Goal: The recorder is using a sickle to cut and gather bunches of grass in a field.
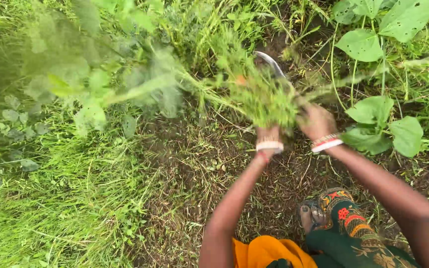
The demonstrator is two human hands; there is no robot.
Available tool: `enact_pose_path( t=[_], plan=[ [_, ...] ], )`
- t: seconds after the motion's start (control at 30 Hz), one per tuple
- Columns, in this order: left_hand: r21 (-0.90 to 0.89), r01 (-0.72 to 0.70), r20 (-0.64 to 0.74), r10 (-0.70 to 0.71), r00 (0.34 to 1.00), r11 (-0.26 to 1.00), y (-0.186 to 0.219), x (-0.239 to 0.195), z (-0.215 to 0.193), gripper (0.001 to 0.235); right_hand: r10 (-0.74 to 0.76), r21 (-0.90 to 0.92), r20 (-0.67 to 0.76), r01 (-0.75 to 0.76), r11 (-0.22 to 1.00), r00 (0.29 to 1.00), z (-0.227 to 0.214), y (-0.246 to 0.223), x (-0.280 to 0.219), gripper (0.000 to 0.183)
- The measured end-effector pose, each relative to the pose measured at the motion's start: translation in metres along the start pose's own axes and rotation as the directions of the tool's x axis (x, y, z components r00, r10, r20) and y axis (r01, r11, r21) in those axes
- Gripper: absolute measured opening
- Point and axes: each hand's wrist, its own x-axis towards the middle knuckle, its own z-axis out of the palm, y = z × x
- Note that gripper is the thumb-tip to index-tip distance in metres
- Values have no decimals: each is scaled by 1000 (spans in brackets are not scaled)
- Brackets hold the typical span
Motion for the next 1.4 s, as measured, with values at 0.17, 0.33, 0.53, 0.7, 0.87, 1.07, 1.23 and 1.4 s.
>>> enact_pose_path(
  t=[0.17,0.33,0.53,0.7,0.87,1.07,1.23,1.4],
  plan=[
    [271,225,-303,-138,943,936,62,130,10,66,42,-77,136,-32,997,990,-12,-57,10,62],
    [635,143,-281,55,958,759,82,199,-8,39,117,-13,216,-117,993,969,-6,-59,-14,74],
    [729,71,-276,198,940,681,92,192,7,22,-26,14,153,24,1000,988,-17,-69,23,75],
    [564,73,-296,118,948,823,100,172,-1,16,60,84,283,-87,993,957,-24,-70,1,72],
    [-284,9,-224,-76,972,959,119,121,-9,22,-34,50,230,23,998,973,-40,-26,-111,78],
    [-131,135,-398,-176,900,982,127,81,-57,36,-89,199,62,75,977,994,-42,1,-103,74],
    [-30,266,-530,-241,813,963,95,92,-90,50,105,68,194,-120,990,975,-27,-32,-48,72],
    [150,300,-552,-172,816,942,100,118,-92,47,93,-76,413,-68,995,906,2,-79,-11,76]
  ],
)
